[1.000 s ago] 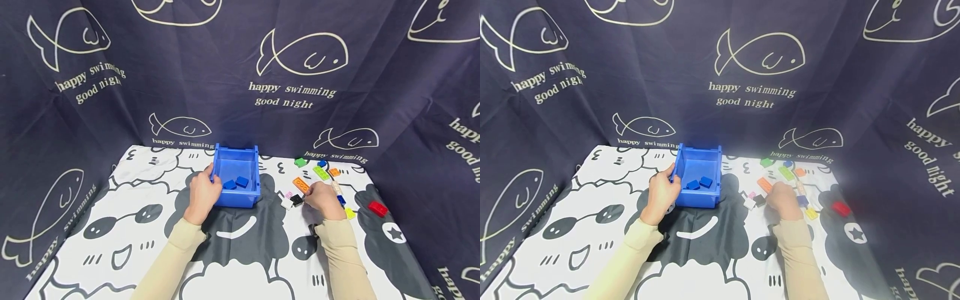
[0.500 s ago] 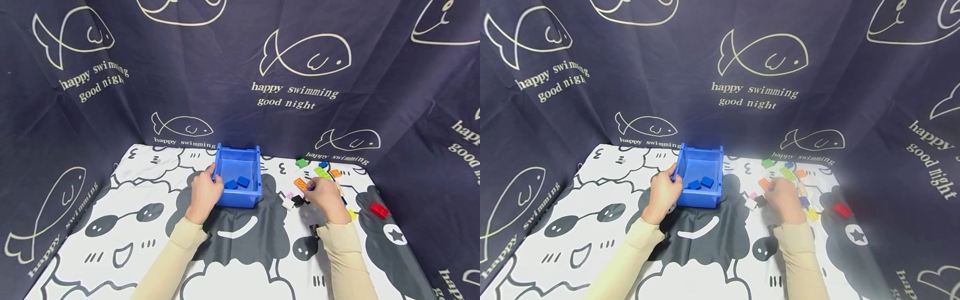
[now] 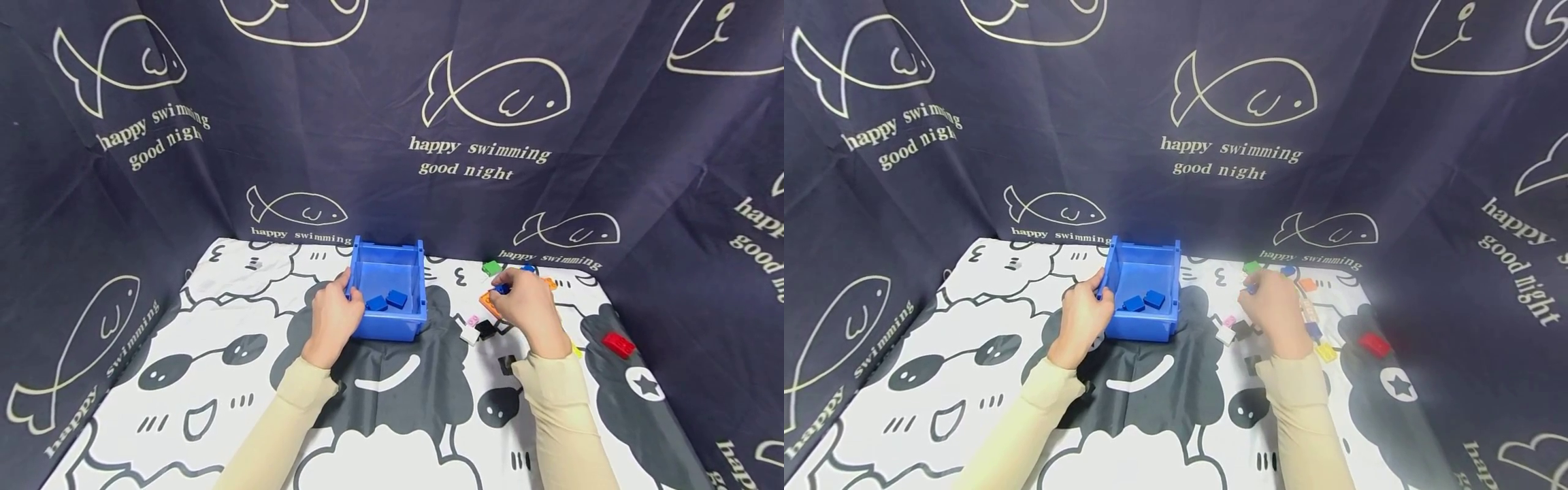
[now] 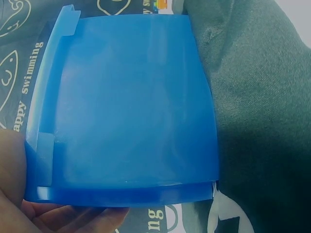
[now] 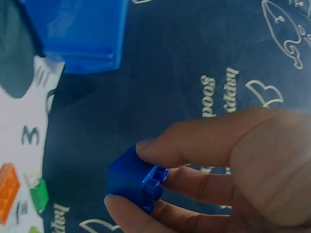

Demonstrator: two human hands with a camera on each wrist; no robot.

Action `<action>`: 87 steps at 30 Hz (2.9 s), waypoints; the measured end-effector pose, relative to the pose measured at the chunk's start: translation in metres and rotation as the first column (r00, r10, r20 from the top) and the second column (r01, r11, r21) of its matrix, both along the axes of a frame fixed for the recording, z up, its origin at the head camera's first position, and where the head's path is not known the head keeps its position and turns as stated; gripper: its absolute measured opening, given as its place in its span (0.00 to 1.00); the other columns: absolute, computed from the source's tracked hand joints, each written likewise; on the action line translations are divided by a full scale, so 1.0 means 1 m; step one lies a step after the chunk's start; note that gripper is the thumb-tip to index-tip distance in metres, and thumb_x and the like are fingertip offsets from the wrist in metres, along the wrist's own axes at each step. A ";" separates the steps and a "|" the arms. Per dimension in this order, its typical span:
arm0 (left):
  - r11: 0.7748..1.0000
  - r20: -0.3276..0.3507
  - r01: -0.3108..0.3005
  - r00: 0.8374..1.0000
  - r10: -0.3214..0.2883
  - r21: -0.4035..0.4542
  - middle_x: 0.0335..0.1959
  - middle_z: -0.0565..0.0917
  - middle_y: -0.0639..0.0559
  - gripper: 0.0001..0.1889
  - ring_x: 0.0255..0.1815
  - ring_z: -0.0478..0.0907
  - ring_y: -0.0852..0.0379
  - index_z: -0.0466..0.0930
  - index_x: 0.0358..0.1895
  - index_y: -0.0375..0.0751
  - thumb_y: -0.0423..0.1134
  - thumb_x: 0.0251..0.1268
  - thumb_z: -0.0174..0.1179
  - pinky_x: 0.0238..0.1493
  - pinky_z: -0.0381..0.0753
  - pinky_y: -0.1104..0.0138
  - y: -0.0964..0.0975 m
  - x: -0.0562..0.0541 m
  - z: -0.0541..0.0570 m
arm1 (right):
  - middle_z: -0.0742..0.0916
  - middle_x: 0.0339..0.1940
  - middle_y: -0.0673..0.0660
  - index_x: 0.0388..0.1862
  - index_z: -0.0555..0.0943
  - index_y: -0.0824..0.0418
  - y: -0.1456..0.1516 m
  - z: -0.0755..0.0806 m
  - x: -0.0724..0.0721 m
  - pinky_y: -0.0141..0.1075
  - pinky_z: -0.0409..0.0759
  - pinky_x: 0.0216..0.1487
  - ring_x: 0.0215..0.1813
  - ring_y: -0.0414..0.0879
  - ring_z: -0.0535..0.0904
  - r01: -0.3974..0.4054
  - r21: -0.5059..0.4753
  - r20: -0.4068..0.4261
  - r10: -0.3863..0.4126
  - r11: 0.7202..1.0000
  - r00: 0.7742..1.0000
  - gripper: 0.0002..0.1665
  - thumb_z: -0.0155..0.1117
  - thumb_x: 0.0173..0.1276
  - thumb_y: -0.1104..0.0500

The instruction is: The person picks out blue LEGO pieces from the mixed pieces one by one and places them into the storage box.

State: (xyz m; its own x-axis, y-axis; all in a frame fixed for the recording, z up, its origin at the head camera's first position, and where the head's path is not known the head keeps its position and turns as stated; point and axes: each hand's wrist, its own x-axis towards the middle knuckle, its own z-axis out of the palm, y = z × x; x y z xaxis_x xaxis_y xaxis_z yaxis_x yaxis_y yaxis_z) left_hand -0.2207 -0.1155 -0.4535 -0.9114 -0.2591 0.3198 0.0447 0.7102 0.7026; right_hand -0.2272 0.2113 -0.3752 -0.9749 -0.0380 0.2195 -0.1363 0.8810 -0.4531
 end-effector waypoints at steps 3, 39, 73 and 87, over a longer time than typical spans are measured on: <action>1.000 0.000 -0.001 1.000 0.001 -0.001 0.55 0.86 0.32 0.26 0.47 0.86 0.30 0.81 0.67 0.38 0.38 0.66 0.58 0.48 0.81 0.43 0.000 0.001 0.001 | 0.90 0.34 0.61 0.39 0.88 0.63 -0.007 0.010 0.000 0.53 0.76 0.43 0.39 0.61 0.82 -0.019 -0.020 -0.054 0.018 1.000 0.998 0.10 0.68 0.58 0.61; 1.000 0.015 -0.012 1.000 0.012 0.017 0.56 0.85 0.33 0.26 0.44 0.87 0.31 0.80 0.68 0.39 0.38 0.66 0.59 0.44 0.82 0.43 0.002 0.000 0.000 | 0.88 0.42 0.58 0.46 0.88 0.56 -0.114 0.062 -0.032 0.50 0.79 0.46 0.43 0.55 0.80 -0.108 -0.154 -0.031 0.104 0.982 0.994 0.13 0.66 0.63 0.59; 1.000 -0.007 -0.019 1.000 0.019 -0.025 0.53 0.87 0.32 0.26 0.44 0.86 0.28 0.82 0.66 0.39 0.39 0.64 0.59 0.46 0.81 0.42 0.001 0.000 0.001 | 0.86 0.32 0.53 0.32 0.85 0.57 -0.180 0.001 -0.073 0.41 0.78 0.41 0.39 0.50 0.81 -0.171 -0.028 0.305 0.171 0.985 0.937 0.00 0.68 0.62 0.61; 1.000 0.005 -0.014 1.000 0.014 -0.015 0.54 0.86 0.32 0.26 0.45 0.86 0.29 0.81 0.67 0.39 0.38 0.65 0.58 0.46 0.81 0.42 0.003 -0.002 0.001 | 0.85 0.32 0.54 0.29 0.83 0.56 -0.182 -0.002 -0.075 0.40 0.77 0.40 0.39 0.51 0.80 -0.173 -0.009 0.312 0.167 0.985 0.935 0.04 0.70 0.62 0.61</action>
